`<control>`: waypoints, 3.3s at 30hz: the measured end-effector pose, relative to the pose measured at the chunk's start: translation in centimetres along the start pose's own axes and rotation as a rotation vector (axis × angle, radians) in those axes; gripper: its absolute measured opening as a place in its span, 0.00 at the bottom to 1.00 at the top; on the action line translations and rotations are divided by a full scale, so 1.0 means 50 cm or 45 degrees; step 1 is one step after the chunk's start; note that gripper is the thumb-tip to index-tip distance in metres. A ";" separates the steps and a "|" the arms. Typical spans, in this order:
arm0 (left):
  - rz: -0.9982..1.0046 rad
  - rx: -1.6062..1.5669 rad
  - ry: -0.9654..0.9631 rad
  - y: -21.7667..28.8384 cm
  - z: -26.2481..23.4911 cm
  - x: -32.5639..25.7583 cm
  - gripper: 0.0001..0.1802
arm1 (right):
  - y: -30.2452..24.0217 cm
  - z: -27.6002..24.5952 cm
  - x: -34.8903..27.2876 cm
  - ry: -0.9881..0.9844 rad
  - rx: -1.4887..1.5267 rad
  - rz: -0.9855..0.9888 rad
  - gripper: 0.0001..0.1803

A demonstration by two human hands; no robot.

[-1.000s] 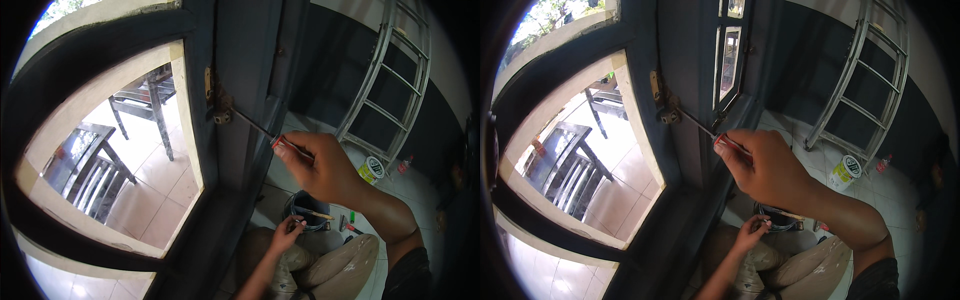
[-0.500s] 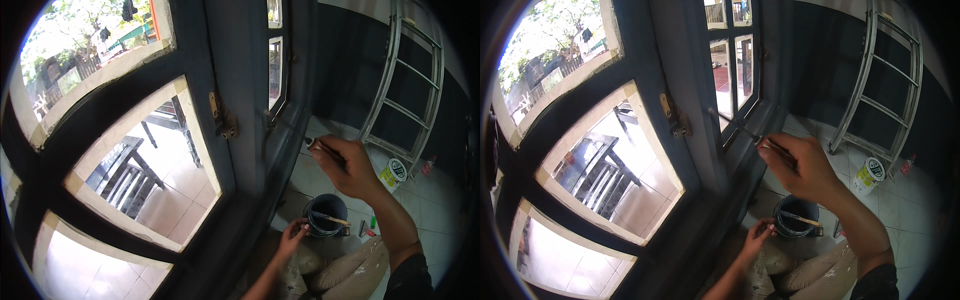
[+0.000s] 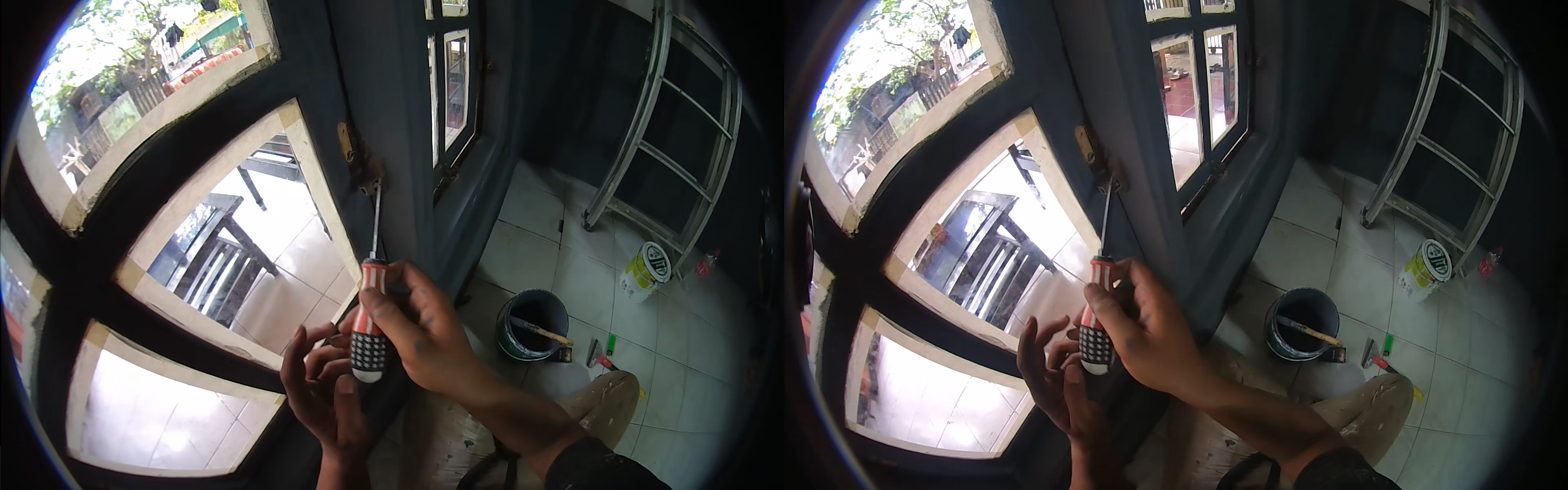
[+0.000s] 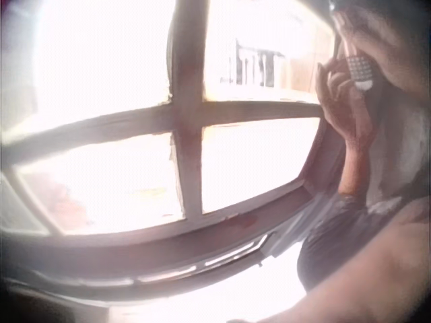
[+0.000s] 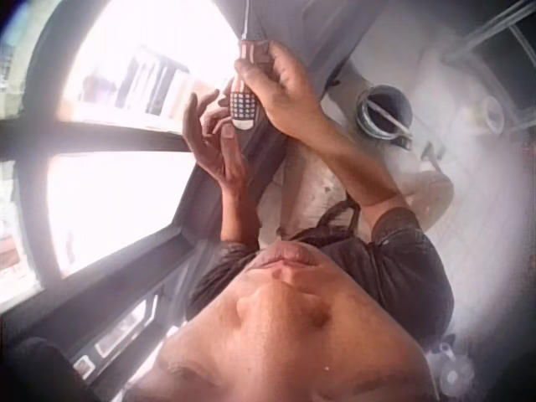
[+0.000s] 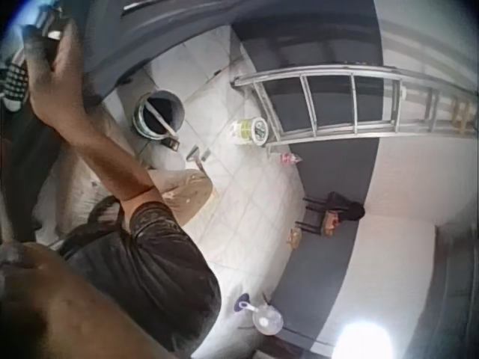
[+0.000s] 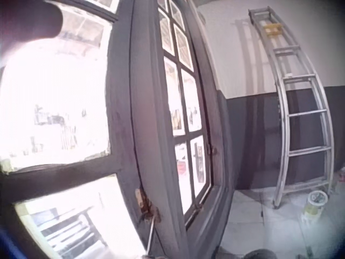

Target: The person uses a screwdriver to loosen and remove screws from a door hinge, then uses pliers to pull out the hinge pin. The person works on the hinge area of a dark-colored door with glass panels.

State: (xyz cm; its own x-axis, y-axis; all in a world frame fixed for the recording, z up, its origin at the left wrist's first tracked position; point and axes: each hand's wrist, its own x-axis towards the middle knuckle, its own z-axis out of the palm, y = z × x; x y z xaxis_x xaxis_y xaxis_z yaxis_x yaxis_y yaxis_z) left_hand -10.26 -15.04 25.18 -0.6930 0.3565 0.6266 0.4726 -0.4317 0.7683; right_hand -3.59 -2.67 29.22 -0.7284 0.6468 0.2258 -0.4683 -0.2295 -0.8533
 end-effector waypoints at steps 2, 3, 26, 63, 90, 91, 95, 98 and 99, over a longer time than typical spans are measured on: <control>0.068 0.253 -0.073 0.021 -0.016 0.030 0.34 | 0.006 0.017 0.021 0.028 0.038 0.035 0.12; 0.107 0.339 -0.101 0.030 -0.017 0.045 0.33 | 0.007 0.021 0.031 0.042 0.050 0.050 0.12; 0.348 0.868 0.125 0.009 -0.059 0.101 0.34 | -0.004 0.101 0.076 0.130 0.293 0.200 0.18; 0.056 0.106 -0.310 -0.094 -0.062 0.076 0.14 | -0.183 0.000 0.005 0.243 -1.663 -0.417 0.09; -0.018 0.197 -0.391 -0.094 -0.041 0.078 0.11 | -0.208 -0.009 0.036 0.103 -1.762 -0.373 0.09; -0.027 0.183 -0.390 -0.094 -0.038 0.077 0.11 | -0.202 -0.002 0.038 0.187 -1.710 -0.513 0.09; -0.039 0.180 -0.402 -0.094 -0.030 0.076 0.11 | -0.173 -0.056 0.052 0.029 -1.956 -0.294 0.08; -0.030 0.198 -0.381 -0.097 -0.042 0.077 0.11 | -0.203 -0.009 0.044 0.151 -1.790 -0.493 0.07; -0.029 0.192 -0.387 -0.099 -0.039 0.076 0.11 | -0.207 -0.006 0.040 0.231 -1.696 -0.584 0.07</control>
State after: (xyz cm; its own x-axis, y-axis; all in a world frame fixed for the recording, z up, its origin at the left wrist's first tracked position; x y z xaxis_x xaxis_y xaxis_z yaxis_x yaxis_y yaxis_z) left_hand -16.29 -13.14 23.53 -0.5208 0.6052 0.6021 0.5500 -0.3016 0.7788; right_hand -0.08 1.22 38.36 -0.5224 0.5817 0.6236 0.2460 0.8029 -0.5429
